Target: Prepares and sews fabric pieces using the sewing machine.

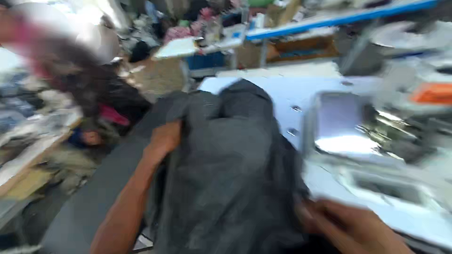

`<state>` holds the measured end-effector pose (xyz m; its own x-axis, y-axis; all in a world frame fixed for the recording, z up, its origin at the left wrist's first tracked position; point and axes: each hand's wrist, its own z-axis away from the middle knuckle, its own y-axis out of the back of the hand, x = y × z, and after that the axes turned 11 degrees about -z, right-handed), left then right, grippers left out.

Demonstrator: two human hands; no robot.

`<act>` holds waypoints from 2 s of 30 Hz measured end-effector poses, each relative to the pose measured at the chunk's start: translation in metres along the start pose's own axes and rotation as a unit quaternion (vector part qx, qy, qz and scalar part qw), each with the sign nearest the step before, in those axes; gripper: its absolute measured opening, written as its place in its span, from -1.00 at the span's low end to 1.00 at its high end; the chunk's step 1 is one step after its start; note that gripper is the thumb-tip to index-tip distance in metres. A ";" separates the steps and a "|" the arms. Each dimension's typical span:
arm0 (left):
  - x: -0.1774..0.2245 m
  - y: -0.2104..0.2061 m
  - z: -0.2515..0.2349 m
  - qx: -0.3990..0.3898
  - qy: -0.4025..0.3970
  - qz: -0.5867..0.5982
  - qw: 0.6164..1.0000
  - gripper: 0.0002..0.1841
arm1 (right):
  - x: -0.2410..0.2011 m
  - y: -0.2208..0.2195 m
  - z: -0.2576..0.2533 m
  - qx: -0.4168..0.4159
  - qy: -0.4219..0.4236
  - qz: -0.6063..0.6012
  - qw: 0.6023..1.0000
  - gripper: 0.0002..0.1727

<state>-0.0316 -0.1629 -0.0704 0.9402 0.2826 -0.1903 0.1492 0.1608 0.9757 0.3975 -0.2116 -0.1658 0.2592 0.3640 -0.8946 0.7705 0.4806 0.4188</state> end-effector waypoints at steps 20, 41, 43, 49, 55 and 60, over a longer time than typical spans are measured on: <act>0.149 -0.047 -0.193 0.174 -0.235 0.145 0.945 -0.48 | 0.029 -0.054 -0.057 0.062 -0.066 0.098 0.991 -0.77; 0.153 -0.068 0.017 -0.165 -0.656 0.368 0.639 -0.77 | 0.044 -0.047 -0.082 0.231 -0.119 -0.211 0.942 -0.82; 0.147 -0.057 0.003 -0.115 -0.553 0.399 0.722 -0.76 | 0.044 -0.050 -0.082 0.233 -0.119 -0.159 0.952 -0.87; 0.196 -0.045 -0.091 0.014 -0.278 0.211 0.937 -0.39 | 0.036 -0.045 -0.068 0.207 -0.145 0.065 0.965 -0.69; 0.221 -0.074 -0.093 0.102 -0.287 0.141 0.942 -0.69 | 0.003 -0.028 -0.070 0.228 -0.096 0.261 0.933 -0.65; 0.187 -0.102 -0.071 0.174 -0.322 0.430 0.825 -0.82 | 0.034 -0.018 -0.150 0.156 -0.114 0.059 0.979 -0.41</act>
<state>0.1071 -0.0593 -0.2137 0.6955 -0.4278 0.5774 -0.6846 -0.1501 0.7133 0.3050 -0.0886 -0.1805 0.4525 0.1967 -0.8698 0.8592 0.1651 0.4843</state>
